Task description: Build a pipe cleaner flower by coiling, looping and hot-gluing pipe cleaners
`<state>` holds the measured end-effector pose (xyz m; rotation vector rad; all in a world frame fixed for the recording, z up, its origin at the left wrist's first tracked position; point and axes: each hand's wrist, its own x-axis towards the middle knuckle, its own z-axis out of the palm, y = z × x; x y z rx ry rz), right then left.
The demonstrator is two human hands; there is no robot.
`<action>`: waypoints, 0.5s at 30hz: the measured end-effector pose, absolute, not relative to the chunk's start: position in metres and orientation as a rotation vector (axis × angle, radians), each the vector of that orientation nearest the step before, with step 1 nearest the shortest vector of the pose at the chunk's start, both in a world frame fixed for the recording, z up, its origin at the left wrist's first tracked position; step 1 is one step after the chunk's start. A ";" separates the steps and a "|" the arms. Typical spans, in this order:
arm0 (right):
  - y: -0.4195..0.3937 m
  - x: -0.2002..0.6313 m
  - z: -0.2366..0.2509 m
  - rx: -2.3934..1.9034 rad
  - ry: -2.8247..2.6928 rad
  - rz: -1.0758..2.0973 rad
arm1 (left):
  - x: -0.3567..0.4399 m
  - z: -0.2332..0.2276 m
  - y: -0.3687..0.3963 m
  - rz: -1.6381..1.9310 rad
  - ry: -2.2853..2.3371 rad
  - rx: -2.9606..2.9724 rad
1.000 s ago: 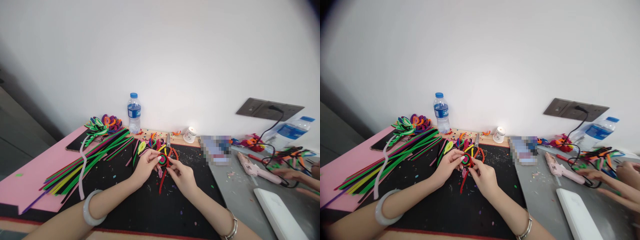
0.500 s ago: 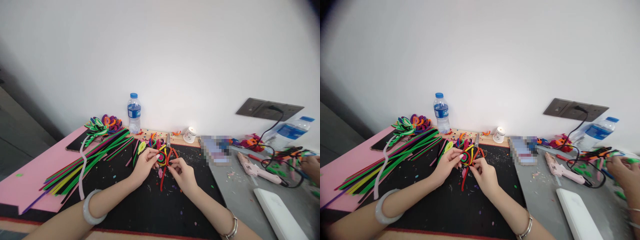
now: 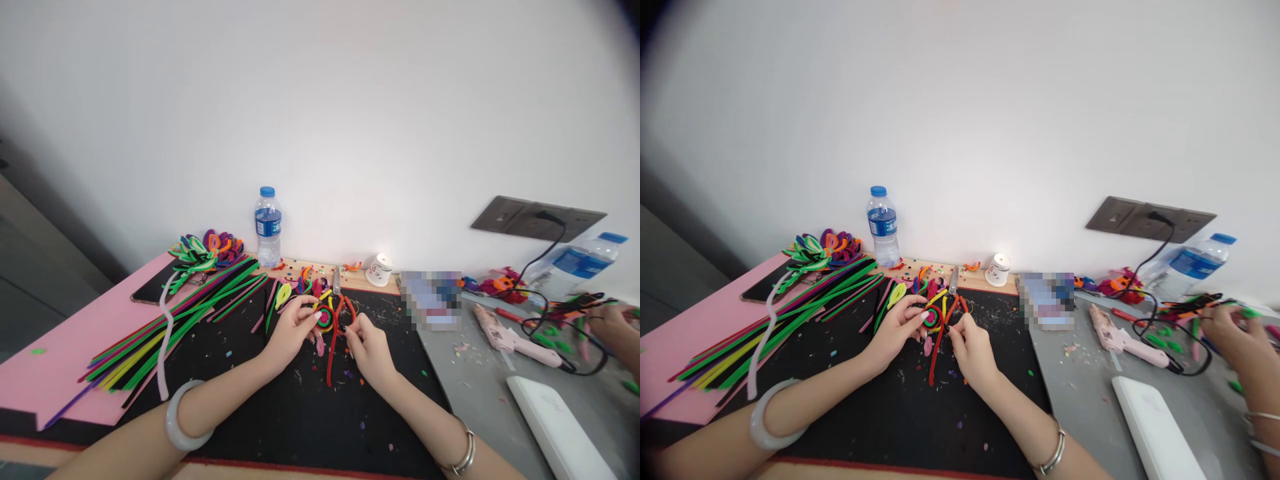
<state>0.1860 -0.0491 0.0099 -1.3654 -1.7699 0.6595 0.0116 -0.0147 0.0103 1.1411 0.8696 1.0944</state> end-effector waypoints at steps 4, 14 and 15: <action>-0.048 0.186 0.011 -1.376 -1.805 0.556 | 0.012 0.014 -0.016 1.092 0.872 1.115; -0.043 0.187 0.008 -1.298 -1.542 0.925 | 0.012 0.013 -0.015 1.083 0.877 1.089; -0.042 0.188 0.006 -1.284 -1.502 0.959 | 0.011 0.012 -0.015 1.081 0.875 1.089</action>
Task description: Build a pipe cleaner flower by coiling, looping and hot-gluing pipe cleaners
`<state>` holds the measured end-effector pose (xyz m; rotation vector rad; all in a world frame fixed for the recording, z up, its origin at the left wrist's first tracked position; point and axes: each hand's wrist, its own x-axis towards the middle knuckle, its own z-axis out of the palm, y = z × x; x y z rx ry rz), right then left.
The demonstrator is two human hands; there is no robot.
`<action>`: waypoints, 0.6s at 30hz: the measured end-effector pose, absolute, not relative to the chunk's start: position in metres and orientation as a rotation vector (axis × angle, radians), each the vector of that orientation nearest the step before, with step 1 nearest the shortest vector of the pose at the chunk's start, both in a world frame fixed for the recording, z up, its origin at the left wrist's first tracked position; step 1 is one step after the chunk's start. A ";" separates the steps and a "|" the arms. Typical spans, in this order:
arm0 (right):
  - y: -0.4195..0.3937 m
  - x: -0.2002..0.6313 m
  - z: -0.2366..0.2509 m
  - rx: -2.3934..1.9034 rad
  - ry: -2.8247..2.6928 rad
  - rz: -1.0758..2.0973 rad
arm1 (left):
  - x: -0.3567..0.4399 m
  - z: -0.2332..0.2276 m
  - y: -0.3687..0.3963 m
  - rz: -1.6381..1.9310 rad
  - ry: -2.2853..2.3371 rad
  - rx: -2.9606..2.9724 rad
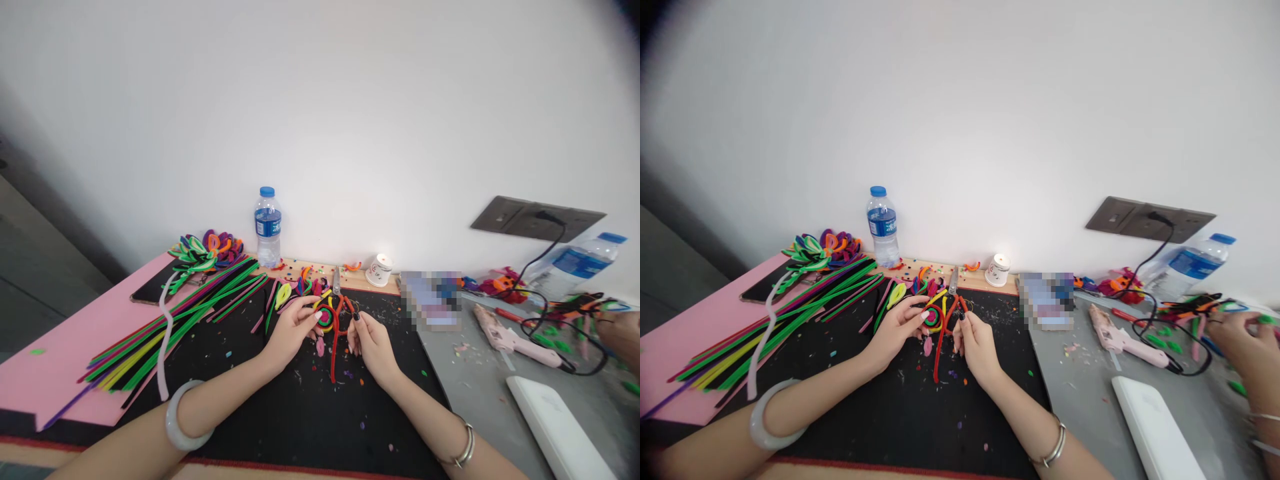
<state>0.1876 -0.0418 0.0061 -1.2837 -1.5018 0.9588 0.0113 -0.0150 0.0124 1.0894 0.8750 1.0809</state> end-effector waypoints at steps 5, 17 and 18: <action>-0.039 0.189 0.004 -1.225 -1.407 1.053 | 0.011 0.011 -0.015 1.087 0.895 1.126; -0.041 0.185 0.007 -1.230 -1.626 0.953 | 0.013 0.012 -0.015 1.084 0.865 1.063; -0.040 0.185 0.007 -1.231 -1.629 0.949 | 0.013 0.011 -0.015 1.078 0.860 1.060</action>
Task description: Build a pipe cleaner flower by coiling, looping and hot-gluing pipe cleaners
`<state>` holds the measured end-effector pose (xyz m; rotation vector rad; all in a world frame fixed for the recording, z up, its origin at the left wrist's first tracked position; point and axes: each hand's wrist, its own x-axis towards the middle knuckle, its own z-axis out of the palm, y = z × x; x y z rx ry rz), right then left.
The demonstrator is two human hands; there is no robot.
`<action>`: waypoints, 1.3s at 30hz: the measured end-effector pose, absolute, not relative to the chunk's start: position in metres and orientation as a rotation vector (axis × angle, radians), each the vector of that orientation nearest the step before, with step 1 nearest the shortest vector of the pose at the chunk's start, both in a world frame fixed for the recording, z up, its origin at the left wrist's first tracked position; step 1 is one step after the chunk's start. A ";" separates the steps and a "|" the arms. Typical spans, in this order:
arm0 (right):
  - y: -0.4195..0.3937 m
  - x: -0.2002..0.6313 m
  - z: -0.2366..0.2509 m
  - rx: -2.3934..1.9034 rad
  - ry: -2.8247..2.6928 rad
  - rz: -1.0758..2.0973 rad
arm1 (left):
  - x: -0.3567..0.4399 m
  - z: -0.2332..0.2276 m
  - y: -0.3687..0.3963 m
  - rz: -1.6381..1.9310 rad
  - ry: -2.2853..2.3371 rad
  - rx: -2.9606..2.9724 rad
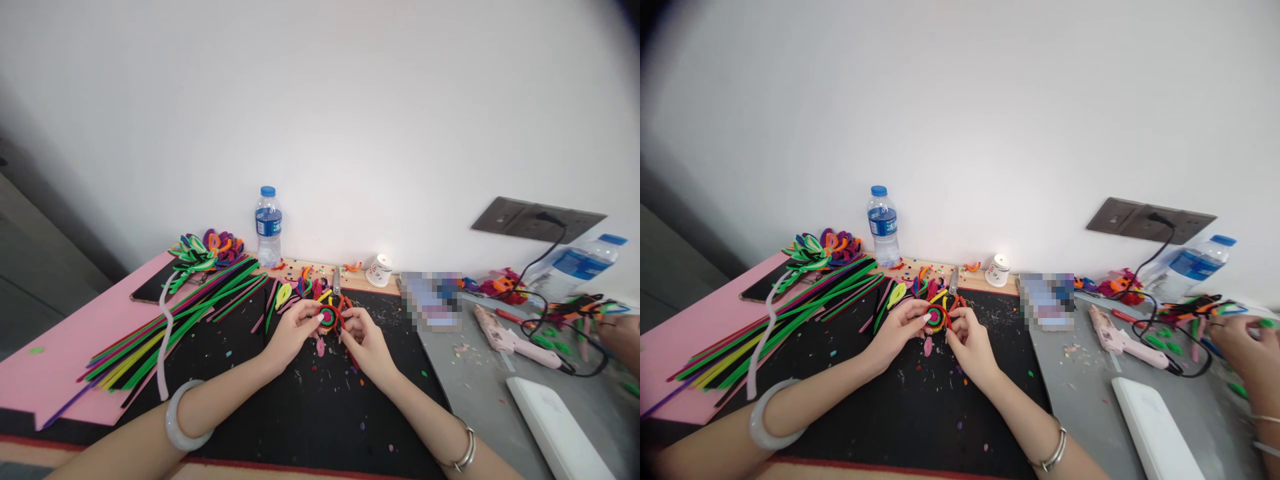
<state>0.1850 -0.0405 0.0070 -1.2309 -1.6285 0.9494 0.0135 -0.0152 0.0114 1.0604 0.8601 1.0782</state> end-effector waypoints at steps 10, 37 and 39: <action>-0.038 0.190 0.009 -1.237 -1.563 0.915 | 0.013 0.006 -0.017 0.982 0.748 1.189; -0.030 0.196 0.017 -0.986 -1.039 1.476 | 0.010 0.002 -0.013 1.037 0.837 1.286; -0.028 0.200 0.017 -0.935 -0.948 1.587 | 0.010 0.002 -0.013 1.039 0.850 1.287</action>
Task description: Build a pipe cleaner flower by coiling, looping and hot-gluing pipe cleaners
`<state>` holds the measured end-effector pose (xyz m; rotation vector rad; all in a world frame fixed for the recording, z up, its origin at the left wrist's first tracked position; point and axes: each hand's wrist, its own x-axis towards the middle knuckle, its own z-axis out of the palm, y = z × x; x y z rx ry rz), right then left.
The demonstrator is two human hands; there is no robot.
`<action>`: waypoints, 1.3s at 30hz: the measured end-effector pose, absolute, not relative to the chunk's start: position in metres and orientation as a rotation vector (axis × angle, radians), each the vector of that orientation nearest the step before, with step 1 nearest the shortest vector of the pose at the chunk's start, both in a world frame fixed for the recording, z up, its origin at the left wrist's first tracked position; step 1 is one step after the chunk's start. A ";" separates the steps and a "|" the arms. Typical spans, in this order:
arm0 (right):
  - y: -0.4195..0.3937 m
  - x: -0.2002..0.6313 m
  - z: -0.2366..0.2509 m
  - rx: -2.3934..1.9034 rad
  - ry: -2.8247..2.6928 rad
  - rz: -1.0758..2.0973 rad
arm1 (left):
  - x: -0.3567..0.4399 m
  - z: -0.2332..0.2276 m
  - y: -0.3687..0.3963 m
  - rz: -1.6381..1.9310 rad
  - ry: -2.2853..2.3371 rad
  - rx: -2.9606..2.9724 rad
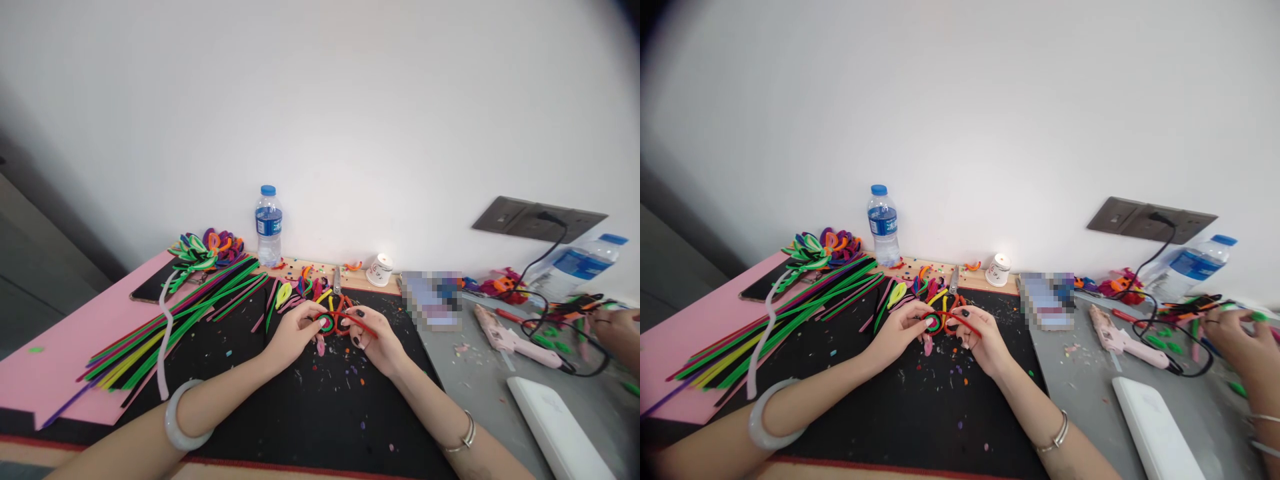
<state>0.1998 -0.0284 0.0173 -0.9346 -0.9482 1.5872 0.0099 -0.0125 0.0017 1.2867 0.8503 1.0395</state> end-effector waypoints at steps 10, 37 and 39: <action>-0.025 0.207 0.020 -0.666 -0.760 1.845 | 0.009 -0.002 -0.010 1.029 0.863 1.310; -0.026 0.203 0.014 -0.996 -0.908 1.468 | 0.011 0.000 -0.018 0.869 0.771 1.385; -0.026 0.203 0.016 -1.071 -0.991 1.402 | 0.011 -0.001 -0.016 0.903 0.777 1.378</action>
